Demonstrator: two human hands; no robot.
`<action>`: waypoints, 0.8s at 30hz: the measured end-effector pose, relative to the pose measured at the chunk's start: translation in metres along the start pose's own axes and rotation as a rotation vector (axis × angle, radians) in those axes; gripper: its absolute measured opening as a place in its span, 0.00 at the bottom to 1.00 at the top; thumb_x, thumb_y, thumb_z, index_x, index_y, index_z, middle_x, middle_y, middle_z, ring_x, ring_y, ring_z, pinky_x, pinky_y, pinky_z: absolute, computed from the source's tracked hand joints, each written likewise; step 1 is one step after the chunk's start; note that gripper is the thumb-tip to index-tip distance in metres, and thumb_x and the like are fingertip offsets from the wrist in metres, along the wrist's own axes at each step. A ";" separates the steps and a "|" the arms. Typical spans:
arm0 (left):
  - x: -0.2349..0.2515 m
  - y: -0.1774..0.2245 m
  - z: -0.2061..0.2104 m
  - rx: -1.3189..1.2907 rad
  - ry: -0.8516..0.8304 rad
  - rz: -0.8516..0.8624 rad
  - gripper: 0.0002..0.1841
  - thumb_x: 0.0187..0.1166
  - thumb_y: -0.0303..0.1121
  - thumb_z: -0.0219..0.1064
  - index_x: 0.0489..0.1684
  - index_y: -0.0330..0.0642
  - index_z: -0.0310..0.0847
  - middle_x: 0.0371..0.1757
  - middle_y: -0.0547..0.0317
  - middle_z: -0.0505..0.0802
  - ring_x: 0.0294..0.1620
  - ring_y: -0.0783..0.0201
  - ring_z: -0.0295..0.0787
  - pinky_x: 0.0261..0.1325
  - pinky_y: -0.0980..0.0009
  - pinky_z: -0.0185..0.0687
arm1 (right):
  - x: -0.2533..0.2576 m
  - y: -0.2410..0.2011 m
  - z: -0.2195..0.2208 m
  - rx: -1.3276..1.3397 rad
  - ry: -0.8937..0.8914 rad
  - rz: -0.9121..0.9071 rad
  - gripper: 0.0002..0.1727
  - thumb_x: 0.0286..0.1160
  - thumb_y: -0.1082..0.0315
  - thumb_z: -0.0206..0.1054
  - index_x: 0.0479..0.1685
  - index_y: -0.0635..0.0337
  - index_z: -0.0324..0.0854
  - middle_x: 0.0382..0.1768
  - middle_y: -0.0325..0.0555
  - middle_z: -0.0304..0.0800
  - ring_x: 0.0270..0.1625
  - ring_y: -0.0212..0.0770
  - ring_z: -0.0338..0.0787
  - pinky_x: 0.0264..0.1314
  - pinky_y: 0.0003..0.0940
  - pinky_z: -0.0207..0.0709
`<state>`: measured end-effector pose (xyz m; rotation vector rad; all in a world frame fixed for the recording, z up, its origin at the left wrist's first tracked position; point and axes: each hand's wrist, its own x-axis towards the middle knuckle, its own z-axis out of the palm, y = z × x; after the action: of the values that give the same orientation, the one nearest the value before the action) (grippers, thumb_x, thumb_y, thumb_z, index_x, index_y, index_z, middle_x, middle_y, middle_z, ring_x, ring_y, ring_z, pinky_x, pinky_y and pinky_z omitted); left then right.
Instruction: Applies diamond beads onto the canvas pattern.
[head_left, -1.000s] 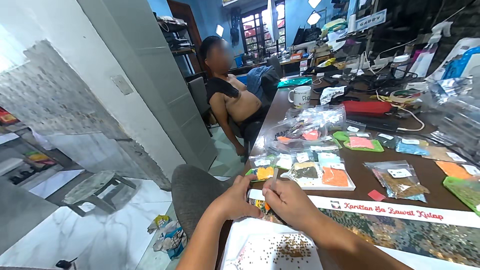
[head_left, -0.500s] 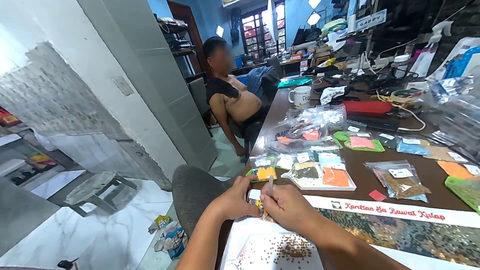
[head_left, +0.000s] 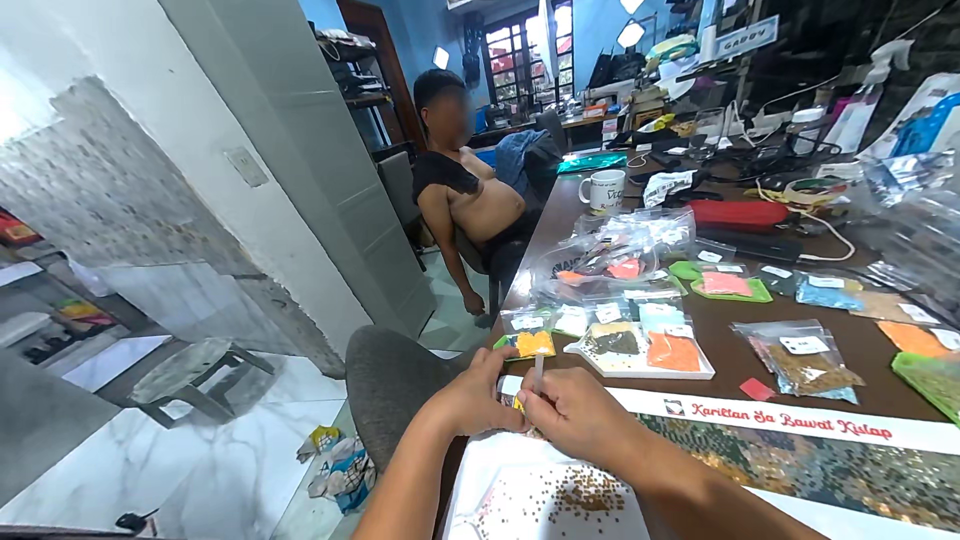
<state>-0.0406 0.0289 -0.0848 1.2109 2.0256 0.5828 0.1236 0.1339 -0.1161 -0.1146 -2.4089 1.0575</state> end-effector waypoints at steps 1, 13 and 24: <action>0.000 0.001 0.000 -0.001 0.004 -0.002 0.53 0.58 0.34 0.85 0.90 0.53 0.56 0.81 0.42 0.68 0.72 0.51 0.76 0.67 0.53 0.78 | 0.000 0.000 0.000 -0.007 0.006 0.005 0.20 0.84 0.61 0.53 0.29 0.62 0.83 0.21 0.42 0.78 0.25 0.31 0.76 0.29 0.27 0.69; -0.001 0.009 0.005 0.089 0.055 -0.034 0.53 0.59 0.38 0.86 0.91 0.52 0.57 0.80 0.41 0.70 0.71 0.48 0.77 0.68 0.49 0.78 | -0.005 0.001 0.001 0.167 0.067 -0.280 0.19 0.77 0.65 0.53 0.16 0.59 0.76 0.15 0.38 0.73 0.20 0.28 0.73 0.23 0.27 0.63; -0.001 0.008 0.004 0.129 0.049 -0.026 0.51 0.62 0.42 0.86 0.90 0.53 0.57 0.80 0.41 0.71 0.71 0.47 0.76 0.69 0.49 0.76 | -0.006 0.004 0.006 0.201 -0.008 -0.387 0.18 0.75 0.68 0.54 0.15 0.62 0.75 0.12 0.42 0.71 0.18 0.30 0.72 0.20 0.28 0.61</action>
<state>-0.0329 0.0321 -0.0817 1.2543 2.1448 0.4796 0.1252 0.1307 -0.1248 0.4080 -2.1934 1.1023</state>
